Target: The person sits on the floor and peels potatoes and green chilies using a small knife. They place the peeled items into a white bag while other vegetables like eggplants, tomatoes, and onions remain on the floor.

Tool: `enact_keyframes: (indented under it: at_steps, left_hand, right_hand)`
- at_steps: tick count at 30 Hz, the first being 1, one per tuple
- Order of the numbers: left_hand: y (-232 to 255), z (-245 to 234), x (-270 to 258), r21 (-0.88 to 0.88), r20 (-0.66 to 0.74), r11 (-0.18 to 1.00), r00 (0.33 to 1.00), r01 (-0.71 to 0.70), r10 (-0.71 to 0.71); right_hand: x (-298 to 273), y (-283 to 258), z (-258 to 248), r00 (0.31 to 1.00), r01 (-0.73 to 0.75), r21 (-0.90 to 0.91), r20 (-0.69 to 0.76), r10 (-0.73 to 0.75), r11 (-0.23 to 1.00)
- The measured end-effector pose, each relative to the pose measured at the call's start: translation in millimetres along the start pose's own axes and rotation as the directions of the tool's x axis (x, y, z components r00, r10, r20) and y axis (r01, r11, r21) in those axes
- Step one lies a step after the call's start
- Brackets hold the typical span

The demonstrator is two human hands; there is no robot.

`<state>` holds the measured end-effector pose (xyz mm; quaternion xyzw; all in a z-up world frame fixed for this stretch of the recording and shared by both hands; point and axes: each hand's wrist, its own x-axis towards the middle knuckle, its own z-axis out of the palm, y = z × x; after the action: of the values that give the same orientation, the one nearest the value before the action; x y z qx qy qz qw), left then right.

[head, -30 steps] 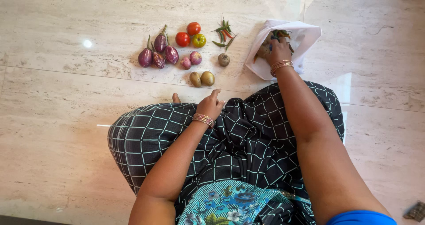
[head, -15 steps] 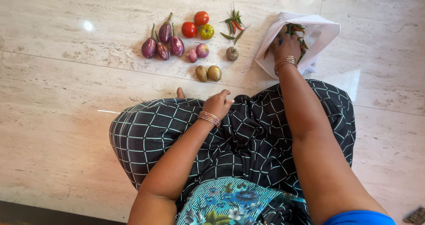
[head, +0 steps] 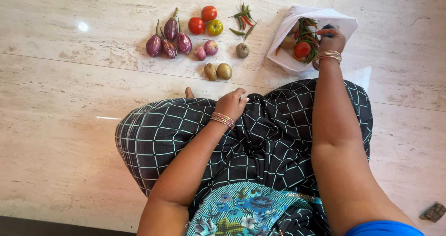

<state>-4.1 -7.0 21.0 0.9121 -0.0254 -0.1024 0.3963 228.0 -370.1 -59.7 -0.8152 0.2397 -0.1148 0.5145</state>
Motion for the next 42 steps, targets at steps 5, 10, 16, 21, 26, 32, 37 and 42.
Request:
enact_keyframes:
  at_steps: [5,10,16,21,26,32,37,42]
  left_hand:
    - [0,2,0,0.020,0.035,1.000,0.999,-0.001,0.000]
    - [-6,10,-2,0.033,0.009,0.999,0.999,-0.043,0.043]
    - [-11,15,2,0.058,0.003,0.997,0.998,-0.058,0.058]
    - [-12,13,6,0.069,-0.037,0.997,0.999,-0.034,0.036]
    - [-8,6,7,0.083,-0.177,0.996,0.984,-0.010,0.025]
    - [-9,1,12,0.119,-0.455,0.955,0.840,-0.272,0.296]
    - [-20,13,21,0.076,-0.150,0.996,0.988,0.047,-0.035]
    - [-28,16,28,0.087,-0.160,0.984,0.977,0.154,-0.139]
  right_hand:
    - [-54,-14,45,0.934,0.352,-0.652,0.295,-0.203,0.671]
    - [-77,-21,78,0.890,0.433,-0.742,0.440,-0.116,0.512]
    - [-68,0,94,0.904,0.380,-0.810,0.427,0.004,0.447]
    - [-81,-25,59,0.887,0.352,-0.722,0.460,0.033,0.595]
    - [-146,-41,34,0.870,0.384,-0.374,0.453,-0.195,0.844]
    - [-249,-78,20,0.606,0.565,-0.048,0.702,-0.375,0.824]
    - [-263,-101,8,0.502,0.641,0.104,0.692,-0.518,0.761]
    - [-269,-108,20,0.684,0.594,-0.047,0.554,-0.474,0.803]
